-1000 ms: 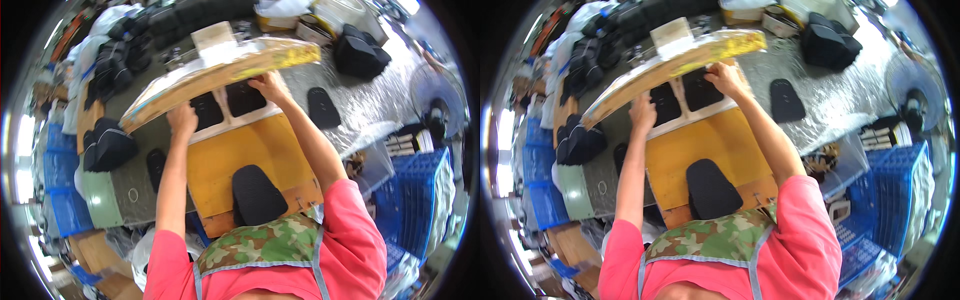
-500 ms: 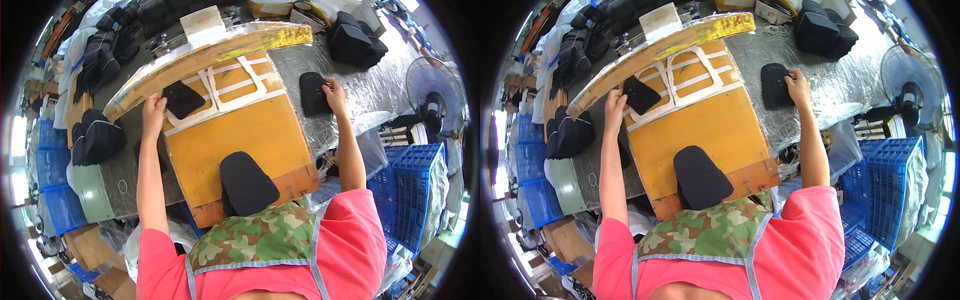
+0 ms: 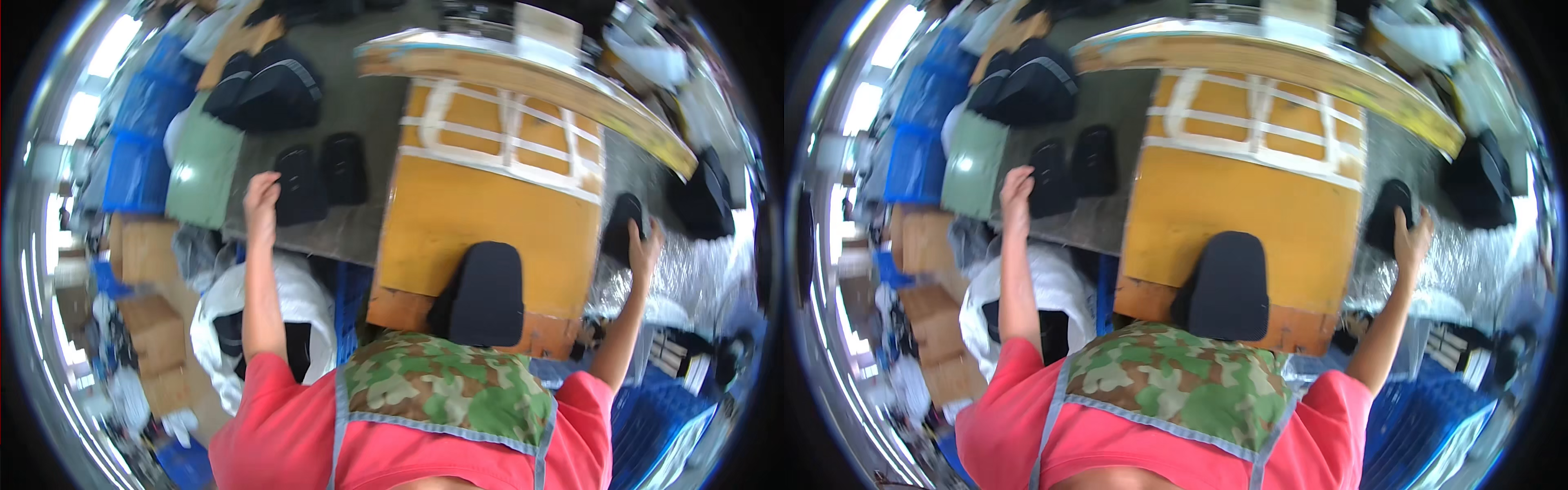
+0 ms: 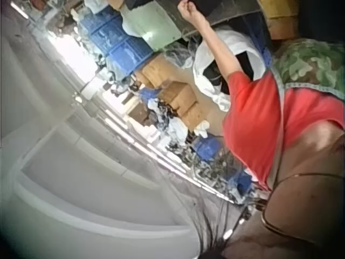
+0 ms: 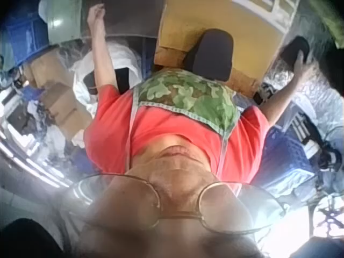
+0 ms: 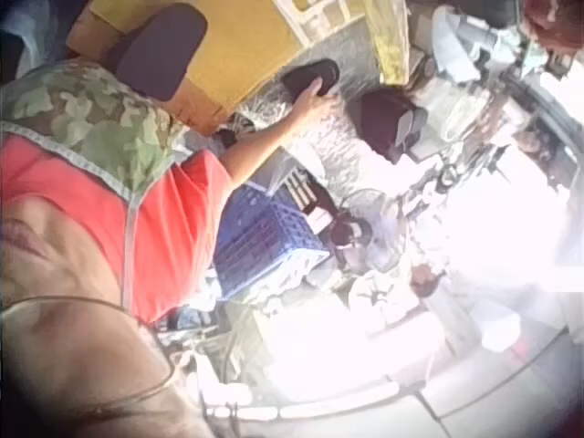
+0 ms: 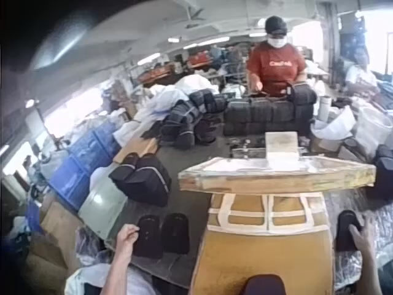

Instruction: Applying a white substance to shoe component pieces using a manual screen printing press and squeegee.

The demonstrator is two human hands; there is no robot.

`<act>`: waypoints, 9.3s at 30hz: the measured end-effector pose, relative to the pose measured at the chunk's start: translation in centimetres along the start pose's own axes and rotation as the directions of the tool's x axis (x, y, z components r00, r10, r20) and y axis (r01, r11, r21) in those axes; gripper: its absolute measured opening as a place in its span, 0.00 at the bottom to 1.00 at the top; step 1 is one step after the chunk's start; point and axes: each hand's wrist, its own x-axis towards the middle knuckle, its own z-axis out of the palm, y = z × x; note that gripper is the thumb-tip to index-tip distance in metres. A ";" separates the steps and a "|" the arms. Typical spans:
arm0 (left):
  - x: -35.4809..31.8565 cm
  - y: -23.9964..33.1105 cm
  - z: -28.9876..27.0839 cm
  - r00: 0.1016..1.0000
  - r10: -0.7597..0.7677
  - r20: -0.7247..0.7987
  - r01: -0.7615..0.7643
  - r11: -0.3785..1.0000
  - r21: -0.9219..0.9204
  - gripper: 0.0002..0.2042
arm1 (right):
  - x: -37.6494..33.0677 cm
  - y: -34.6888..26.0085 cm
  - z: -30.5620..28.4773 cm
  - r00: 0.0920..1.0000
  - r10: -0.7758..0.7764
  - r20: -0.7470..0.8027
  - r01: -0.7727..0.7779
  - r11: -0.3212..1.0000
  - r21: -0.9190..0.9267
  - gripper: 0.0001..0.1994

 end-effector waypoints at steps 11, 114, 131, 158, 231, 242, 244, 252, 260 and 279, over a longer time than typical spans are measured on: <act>2.6 -0.7 5.7 0.997 -0.001 0.071 0.001 1.000 0.001 0.10 | -2.8 -4.7 -1.0 0.974 0.010 0.228 0.001 0.999 -0.050 0.46; -15.1 14.4 19.7 0.656 0.238 0.716 -0.336 0.942 -0.005 0.28 | 6.6 -23.1 5.8 0.870 -0.489 -0.064 0.485 0.825 0.292 0.16; -16.5 14.1 20.0 0.668 0.475 0.573 -0.568 0.823 -0.020 0.27 | 4.2 -25.3 7.7 0.725 -0.687 -0.037 0.666 0.688 0.288 0.25; -13.8 14.6 19.2 0.647 0.506 0.571 -0.564 0.821 -0.089 0.16 | 3.2 -26.2 6.9 0.699 -0.698 0.154 0.659 0.713 0.239 0.30; 7.0 8.8 31.0 0.588 0.431 0.685 -0.805 0.393 0.444 0.28 | 4.1 -24.5 7.6 0.735 -0.669 0.109 0.633 0.735 0.243 0.33; 6.6 11.1 28.5 0.834 0.436 0.339 -0.331 0.886 -0.325 0.28 | 3.5 -22.3 6.8 0.835 -0.550 0.000 0.504 0.764 0.402 0.20; 7.2 10.8 25.5 0.887 0.419 0.193 -0.326 0.866 -0.378 0.26 | 3.0 -22.0 6.8 0.813 -0.571 -0.112 0.569 0.739 0.360 0.18; 9.3 17.5 17.7 0.886 0.451 -0.107 -0.441 0.750 -0.493 0.23 | 3.1 -22.5 4.8 0.862 -0.507 0.003 0.446 0.760 0.473 0.14; 6.2 18.1 16.4 0.772 0.508 0.383 -0.364 0.846 -0.389 0.28 | 9.3 -11.9 2.9 0.910 -0.215 -0.354 0.414 0.511 0.753 0.13; -1.7 6.7 19.5 0.870 0.331 0.365 -0.263 0.939 -0.223 0.14 | 5.1 -26.5 -0.2 0.624 -0.781 -0.029 0.758 0.596 0.265 0.06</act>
